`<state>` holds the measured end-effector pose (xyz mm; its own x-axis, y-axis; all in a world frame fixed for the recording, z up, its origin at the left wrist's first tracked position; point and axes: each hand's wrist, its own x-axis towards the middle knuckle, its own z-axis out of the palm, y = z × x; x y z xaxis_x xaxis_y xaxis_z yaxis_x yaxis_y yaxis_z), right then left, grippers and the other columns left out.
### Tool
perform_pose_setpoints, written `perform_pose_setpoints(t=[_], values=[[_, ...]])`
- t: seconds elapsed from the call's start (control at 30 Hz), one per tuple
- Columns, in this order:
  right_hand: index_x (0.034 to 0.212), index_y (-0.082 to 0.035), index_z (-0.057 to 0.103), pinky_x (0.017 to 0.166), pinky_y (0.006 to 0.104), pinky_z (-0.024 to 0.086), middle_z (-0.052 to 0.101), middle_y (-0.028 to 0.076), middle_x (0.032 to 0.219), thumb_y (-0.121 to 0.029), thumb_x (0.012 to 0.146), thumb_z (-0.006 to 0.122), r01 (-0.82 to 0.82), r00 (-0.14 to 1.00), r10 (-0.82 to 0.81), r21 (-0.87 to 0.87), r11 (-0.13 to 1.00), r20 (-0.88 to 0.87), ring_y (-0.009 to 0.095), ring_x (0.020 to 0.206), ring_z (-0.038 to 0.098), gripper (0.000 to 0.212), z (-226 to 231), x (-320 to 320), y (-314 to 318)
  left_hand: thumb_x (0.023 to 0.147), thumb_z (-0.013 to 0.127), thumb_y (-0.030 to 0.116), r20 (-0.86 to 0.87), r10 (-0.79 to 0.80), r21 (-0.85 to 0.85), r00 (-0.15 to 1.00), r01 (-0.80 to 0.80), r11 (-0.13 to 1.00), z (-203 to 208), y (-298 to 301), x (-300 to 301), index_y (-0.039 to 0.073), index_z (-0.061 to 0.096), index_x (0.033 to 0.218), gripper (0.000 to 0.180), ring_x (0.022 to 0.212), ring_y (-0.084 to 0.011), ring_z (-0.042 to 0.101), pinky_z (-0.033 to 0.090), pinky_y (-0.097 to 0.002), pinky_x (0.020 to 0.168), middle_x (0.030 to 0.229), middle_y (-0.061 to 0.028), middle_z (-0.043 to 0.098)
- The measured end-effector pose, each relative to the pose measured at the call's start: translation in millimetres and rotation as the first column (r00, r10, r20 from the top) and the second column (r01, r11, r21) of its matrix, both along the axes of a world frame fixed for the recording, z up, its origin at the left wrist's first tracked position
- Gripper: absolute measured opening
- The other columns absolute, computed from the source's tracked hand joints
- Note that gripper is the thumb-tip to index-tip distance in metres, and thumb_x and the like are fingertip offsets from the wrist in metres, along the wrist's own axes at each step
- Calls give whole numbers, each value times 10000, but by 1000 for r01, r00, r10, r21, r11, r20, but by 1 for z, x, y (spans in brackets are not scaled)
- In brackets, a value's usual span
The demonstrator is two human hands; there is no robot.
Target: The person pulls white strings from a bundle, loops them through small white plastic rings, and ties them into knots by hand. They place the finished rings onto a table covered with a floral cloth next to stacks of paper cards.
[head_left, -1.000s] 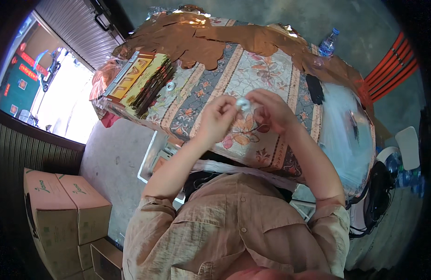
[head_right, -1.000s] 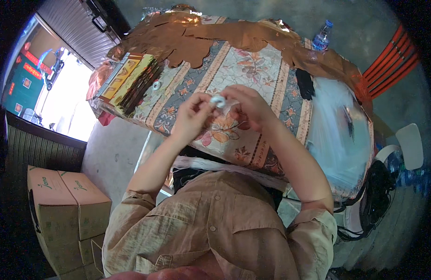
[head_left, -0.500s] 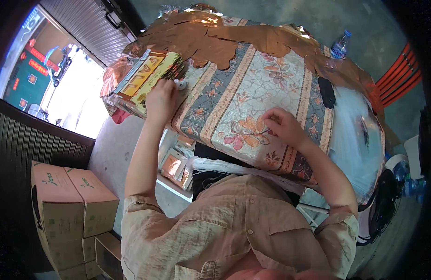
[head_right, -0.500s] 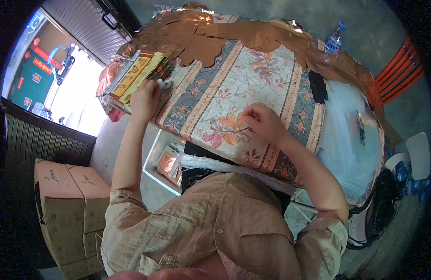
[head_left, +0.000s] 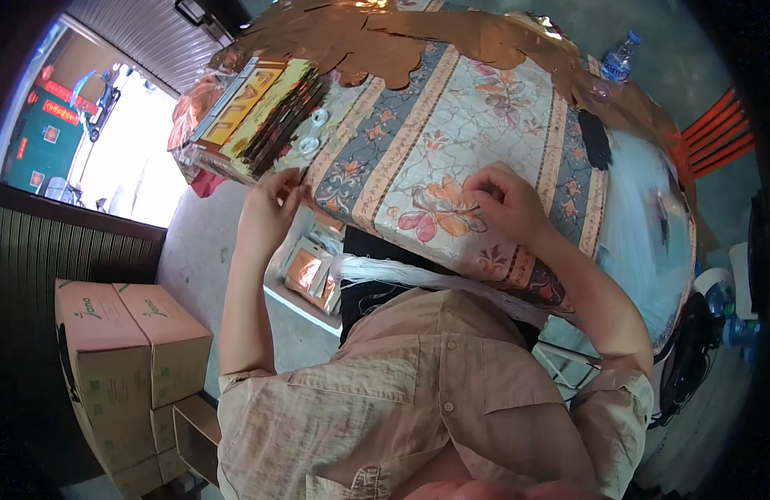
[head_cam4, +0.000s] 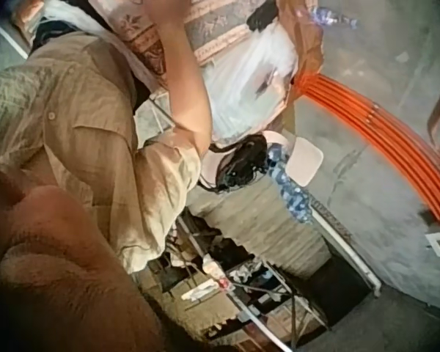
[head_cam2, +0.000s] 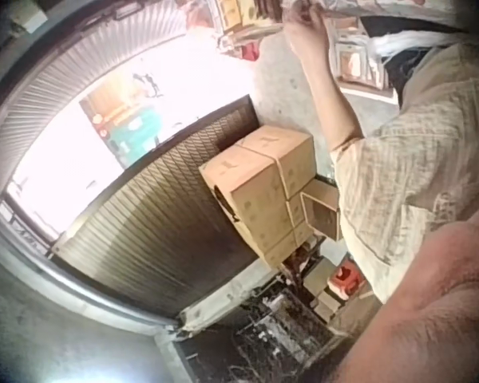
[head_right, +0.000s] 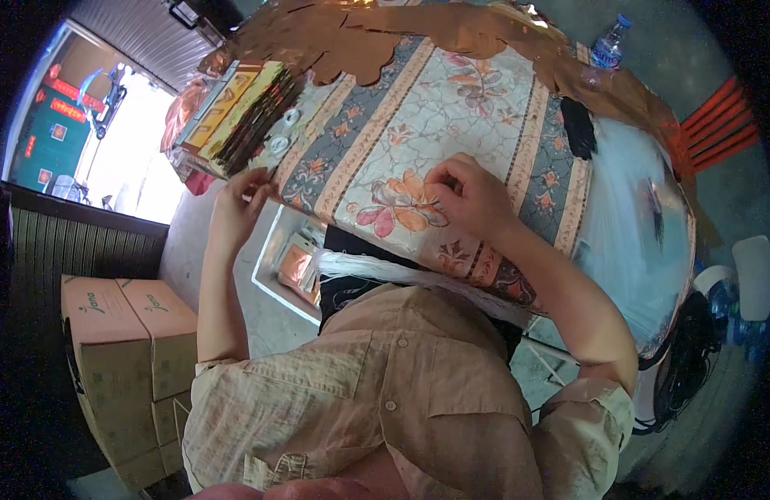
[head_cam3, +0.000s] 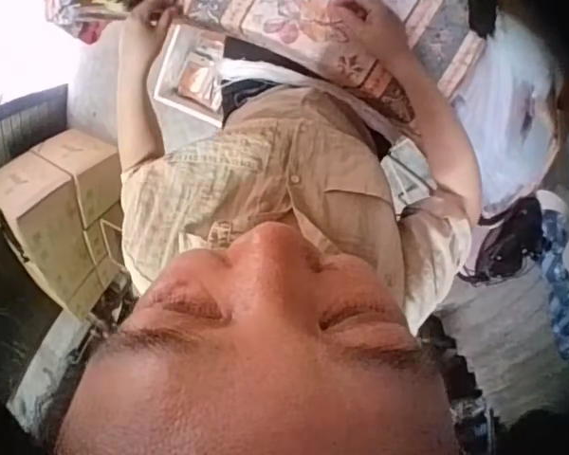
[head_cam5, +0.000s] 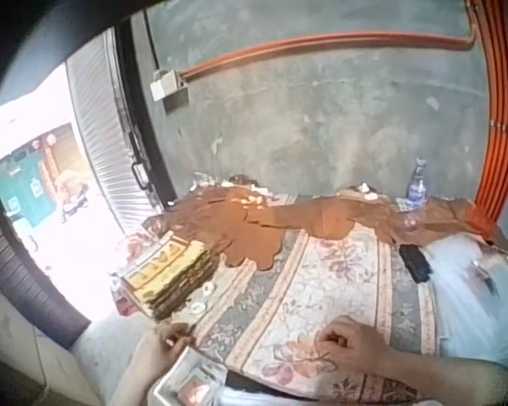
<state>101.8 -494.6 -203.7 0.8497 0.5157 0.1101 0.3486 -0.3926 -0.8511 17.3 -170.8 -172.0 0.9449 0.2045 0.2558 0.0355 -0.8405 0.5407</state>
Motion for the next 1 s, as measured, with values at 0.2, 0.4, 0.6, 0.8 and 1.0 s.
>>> perform_pose_setpoints(t=[0.2, 0.4, 0.6, 0.8, 1.0], values=[[843, -39, 571, 576, 188, 370, 485, -2, 807, -11, 763, 557, -12, 997, 11, 16, 1000, 82, 61, 625, 443, 86, -7, 1, -3, 770, 591, 122, 192, 2, 117, 981, -25, 993, -5, 5, 25, 13, 598, 868, 147, 682, -286, 567, 454, -343, 623, 763, -138, 558], [836, -34, 562, 578, 190, 372, 484, 4, 820, -8, 758, 551, -10, 998, 7, 44, 999, 67, 65, 627, 447, 83, -8, -2, -4, 762, 585, 147, 110, -40, 305, 993, 4, 952, -21, 6, 63, 25, 607, 823, 138, 753, -306, 568, 457, -363, 659, 789, -135, 560], [837, -27, 552, 572, 195, 366, 476, 5, 818, -9, 763, 546, -5, 994, 3, 11, 1000, 107, 67, 620, 441, 76, -8, -5, -3, 791, 530, 135, 49, 7, 473, 999, -30, 881, -16, 7, 75, 53, 615, 887, 152, 779, -310, 582, 464, -384, 681, 858, -134, 584], [847, -29, 549, 556, 202, 354, 482, 1, 826, -16, 766, 553, -4, 996, 0, 48, 999, 86, 69, 595, 412, 83, -7, -4, -4, 797, 526, 111, 246, 31, 315, 969, -110, 943, 0, 27, 39, 17, 614, 914, 173, 769, -309, 600, 476, -369, 653, 885, -176, 611], [850, -24, 549, 556, 197, 352, 481, -8, 827, -21, 770, 558, 13, 996, -18, 50, 999, 85, 59, 601, 412, 80, -10, -4, -7, 797, 561, 83, -414, -304, -432, 858, 109, 895, -35, 8, -23, -8, 608, 892, 139, 722, -184, 599, 461, -282, 640, 802, -128, 618]])
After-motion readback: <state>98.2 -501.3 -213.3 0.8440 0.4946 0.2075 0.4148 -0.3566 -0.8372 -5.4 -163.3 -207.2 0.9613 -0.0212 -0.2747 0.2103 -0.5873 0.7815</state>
